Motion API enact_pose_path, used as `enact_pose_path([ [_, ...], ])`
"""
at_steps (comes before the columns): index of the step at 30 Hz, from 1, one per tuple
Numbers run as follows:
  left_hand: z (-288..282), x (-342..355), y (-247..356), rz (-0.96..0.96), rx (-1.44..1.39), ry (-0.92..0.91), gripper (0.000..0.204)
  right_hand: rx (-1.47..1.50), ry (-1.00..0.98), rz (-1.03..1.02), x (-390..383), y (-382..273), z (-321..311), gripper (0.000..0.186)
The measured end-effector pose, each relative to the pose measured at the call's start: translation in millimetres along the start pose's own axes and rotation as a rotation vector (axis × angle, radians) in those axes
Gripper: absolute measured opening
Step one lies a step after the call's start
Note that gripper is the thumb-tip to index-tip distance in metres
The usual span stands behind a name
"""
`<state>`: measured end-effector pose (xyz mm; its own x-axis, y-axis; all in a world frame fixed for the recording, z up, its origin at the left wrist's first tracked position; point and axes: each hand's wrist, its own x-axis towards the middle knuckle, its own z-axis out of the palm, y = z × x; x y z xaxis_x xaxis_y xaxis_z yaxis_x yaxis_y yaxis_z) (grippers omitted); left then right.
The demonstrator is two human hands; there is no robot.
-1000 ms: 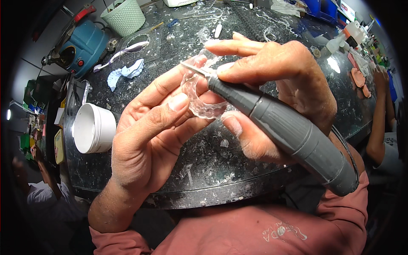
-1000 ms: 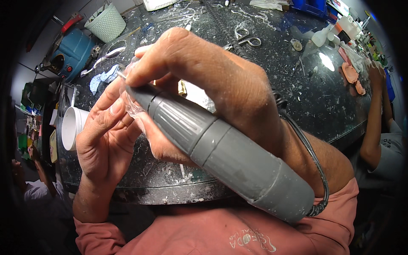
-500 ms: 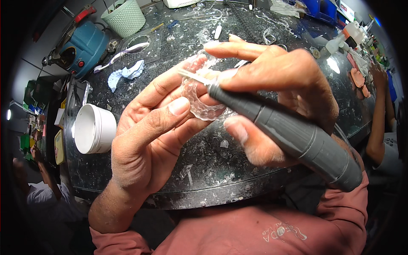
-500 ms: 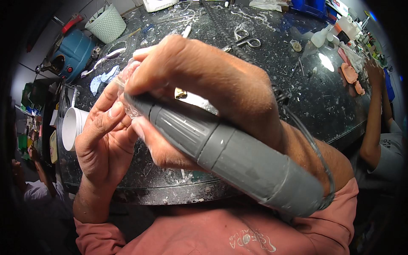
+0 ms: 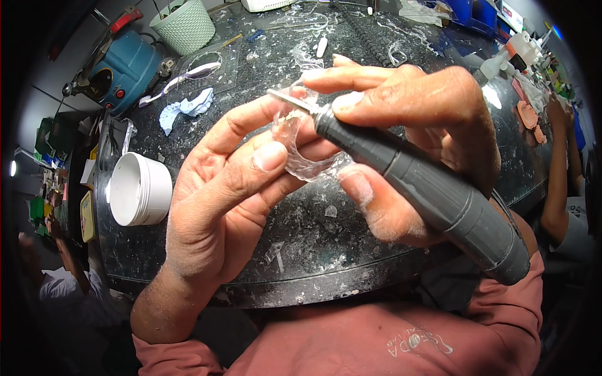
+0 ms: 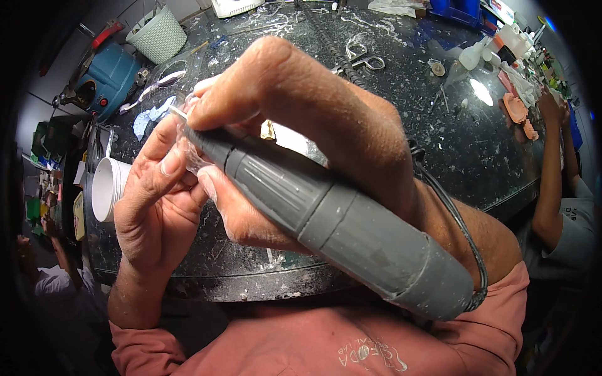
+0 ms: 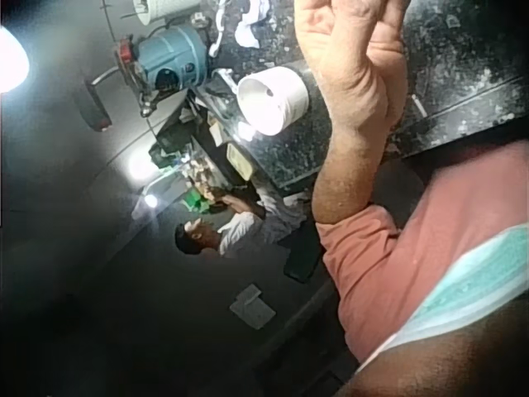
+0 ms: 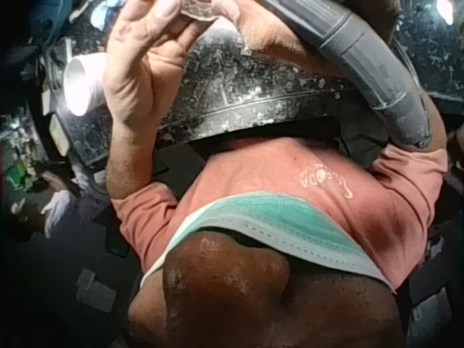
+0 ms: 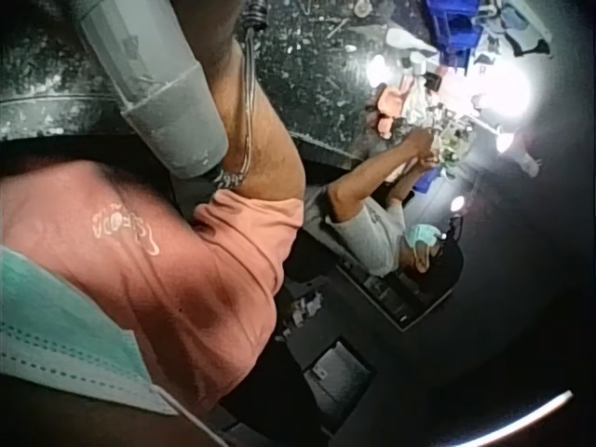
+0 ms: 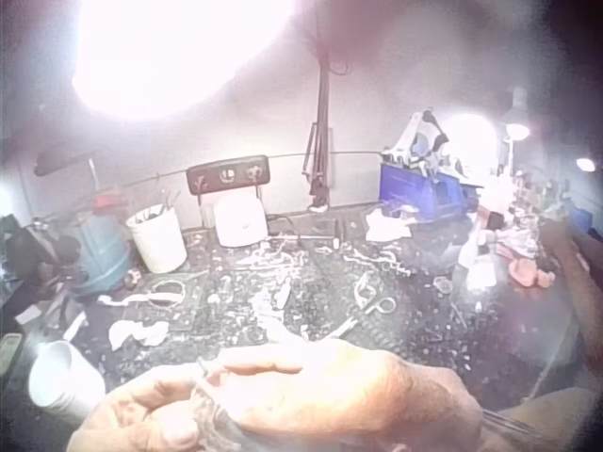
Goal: The person trims a clear dental retainer using a rotary tool, fits it onto a plaster dental cast, and grinds the edges of the retainer with the rotary tool.
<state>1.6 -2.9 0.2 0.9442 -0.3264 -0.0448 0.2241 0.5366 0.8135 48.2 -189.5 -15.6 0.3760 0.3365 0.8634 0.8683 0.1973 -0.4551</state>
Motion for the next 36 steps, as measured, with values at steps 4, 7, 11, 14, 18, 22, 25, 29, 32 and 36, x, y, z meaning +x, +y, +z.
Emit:
enact_pose_path([
  [4, 2, -2, 0, -0.004, 0.018, 0.011, 0.055, 0.019, 0.079, 0.018, 1, -2, 5, 0.034],
  [7, 4, 0, -1, -0.006, 0.004, 0.001, 0.055, 0.015, 0.144, 0.038, -1, -6, 4, 0.033],
  [11, 2, -1, -1, 0.003, -0.024, -0.003, 0.056, -0.099, -0.111, -0.013, -3, 5, -10, 0.040],
  [14, -2, -2, -1, -0.027, 0.026, -0.008, 0.055, -0.105, -0.108, -0.045, -2, 4, -11, 0.040],
  [18, -1, 0, -2, -0.016, 0.045, -0.017, 0.053, 0.097, 0.227, 0.072, -2, -8, 11, 0.025],
  [22, -6, 0, -2, -0.037, 0.030, -0.026, 0.049, -0.044, 0.114, 0.069, -3, -7, 7, 0.029],
  [25, -3, 0, -4, -0.005, 0.060, -0.005, 0.048, -0.049, 0.162, 0.001, -2, -3, 3, 0.031],
  [29, 2, 1, -3, 0.033, 0.039, 0.000, 0.048, -0.230, -0.072, -0.120, 4, -3, -19, 0.049],
  [32, -3, 1, -7, 0.034, 0.023, -0.031, 0.049, -0.215, -0.159, -0.102, 3, -9, -20, 0.050],
  [36, 2, -1, -6, 0.036, -0.027, 0.016, 0.052, -0.166, 0.083, 0.023, -3, -8, 7, 0.021],
])
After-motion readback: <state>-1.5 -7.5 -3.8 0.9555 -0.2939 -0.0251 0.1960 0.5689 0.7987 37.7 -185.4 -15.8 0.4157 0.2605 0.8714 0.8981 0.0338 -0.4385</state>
